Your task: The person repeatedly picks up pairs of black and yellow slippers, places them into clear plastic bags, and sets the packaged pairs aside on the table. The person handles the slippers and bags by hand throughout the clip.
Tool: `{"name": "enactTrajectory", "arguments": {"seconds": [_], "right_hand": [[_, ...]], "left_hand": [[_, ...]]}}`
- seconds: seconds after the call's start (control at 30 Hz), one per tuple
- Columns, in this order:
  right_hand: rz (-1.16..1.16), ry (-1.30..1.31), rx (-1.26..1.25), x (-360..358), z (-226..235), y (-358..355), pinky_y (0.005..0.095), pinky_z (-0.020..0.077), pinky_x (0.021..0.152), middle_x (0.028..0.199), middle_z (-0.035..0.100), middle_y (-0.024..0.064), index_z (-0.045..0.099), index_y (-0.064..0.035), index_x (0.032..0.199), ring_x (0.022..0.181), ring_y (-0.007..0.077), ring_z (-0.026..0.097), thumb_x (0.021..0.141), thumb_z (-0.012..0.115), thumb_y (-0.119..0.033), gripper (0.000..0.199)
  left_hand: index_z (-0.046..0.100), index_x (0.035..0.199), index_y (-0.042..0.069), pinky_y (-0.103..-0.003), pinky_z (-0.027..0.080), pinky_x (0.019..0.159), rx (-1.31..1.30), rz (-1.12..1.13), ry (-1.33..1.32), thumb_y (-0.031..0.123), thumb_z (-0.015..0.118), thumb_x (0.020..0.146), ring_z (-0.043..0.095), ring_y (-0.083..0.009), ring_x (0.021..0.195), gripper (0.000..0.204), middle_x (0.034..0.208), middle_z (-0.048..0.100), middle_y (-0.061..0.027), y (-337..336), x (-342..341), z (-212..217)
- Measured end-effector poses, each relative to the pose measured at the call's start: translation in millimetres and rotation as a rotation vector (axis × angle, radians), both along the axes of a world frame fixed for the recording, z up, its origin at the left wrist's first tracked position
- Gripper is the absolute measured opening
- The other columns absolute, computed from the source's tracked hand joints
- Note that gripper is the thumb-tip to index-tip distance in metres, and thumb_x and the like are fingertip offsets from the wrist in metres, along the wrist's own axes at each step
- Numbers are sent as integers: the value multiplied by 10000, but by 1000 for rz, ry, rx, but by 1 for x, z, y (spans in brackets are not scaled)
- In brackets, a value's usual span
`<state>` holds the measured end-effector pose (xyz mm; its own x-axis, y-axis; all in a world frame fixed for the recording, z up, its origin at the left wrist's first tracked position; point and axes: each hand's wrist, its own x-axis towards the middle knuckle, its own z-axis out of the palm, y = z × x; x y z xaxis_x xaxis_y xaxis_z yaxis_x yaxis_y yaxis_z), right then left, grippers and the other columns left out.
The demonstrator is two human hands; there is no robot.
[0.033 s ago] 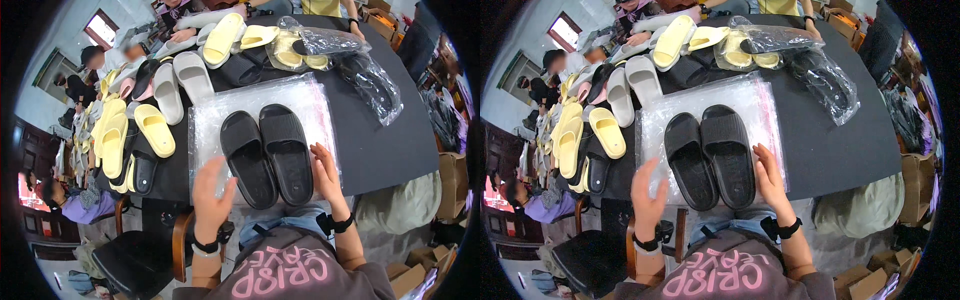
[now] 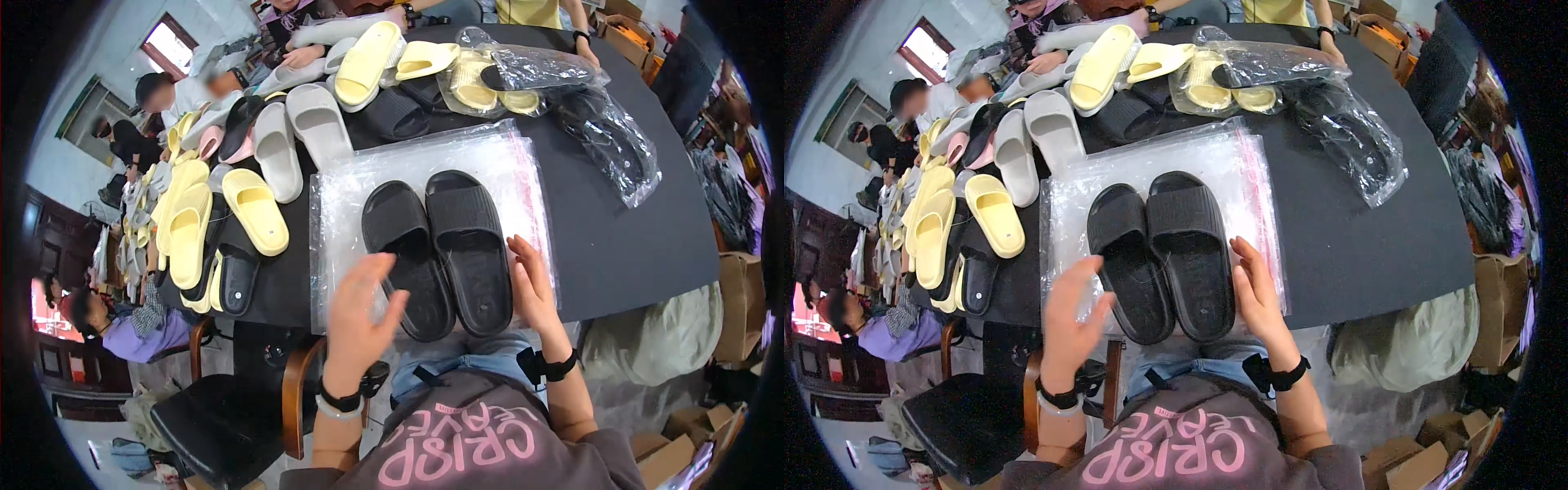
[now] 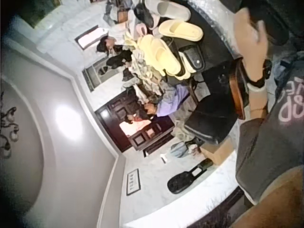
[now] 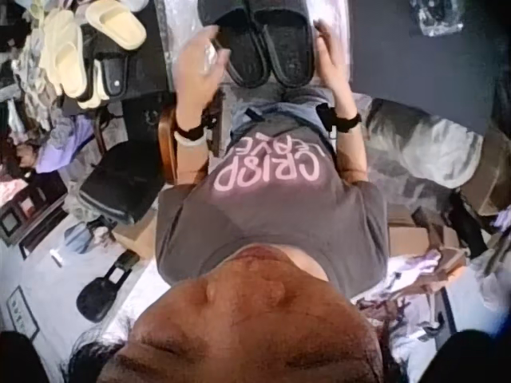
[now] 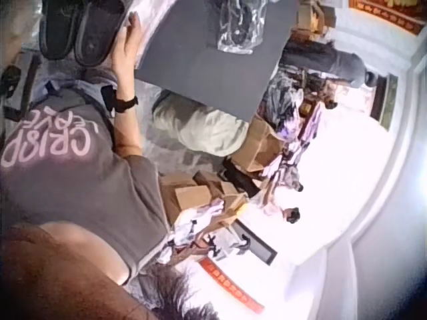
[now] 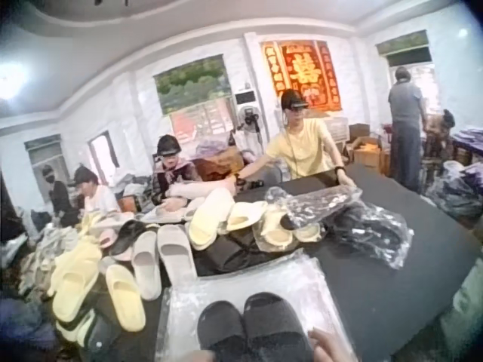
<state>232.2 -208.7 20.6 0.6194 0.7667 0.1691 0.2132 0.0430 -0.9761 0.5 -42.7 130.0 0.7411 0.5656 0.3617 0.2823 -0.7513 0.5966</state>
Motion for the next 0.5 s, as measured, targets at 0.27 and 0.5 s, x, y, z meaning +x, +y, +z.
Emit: {"name": "enactTrajectory", "arguments": {"seconds": [0.27, 0.5], "right_hand": [[33, -210, -53, 1, -2, -2, 415, 290, 1164, 1466, 500, 165, 484, -18, 1441, 1379, 313, 431, 1019, 440, -203, 463], [50, -147, -91, -3, 2, -5, 428, 268, 1174, 1459, 503, 183, 422, -23, 1486, 1397, 318, 405, 1026, 441, -230, 505]], "left_hand": [[591, 1331, 98, -488, 451, 946, 268, -43, 312, 353, 649, 928, 562, -422, 1104, 480, 1215, 560, -269, 3, 69, -37], [584, 1220, -29, -495, 443, 982, 265, 9, 233, 268, 657, 929, 543, -449, 1132, 422, 1215, 560, -282, 6, 51, -44]]}}
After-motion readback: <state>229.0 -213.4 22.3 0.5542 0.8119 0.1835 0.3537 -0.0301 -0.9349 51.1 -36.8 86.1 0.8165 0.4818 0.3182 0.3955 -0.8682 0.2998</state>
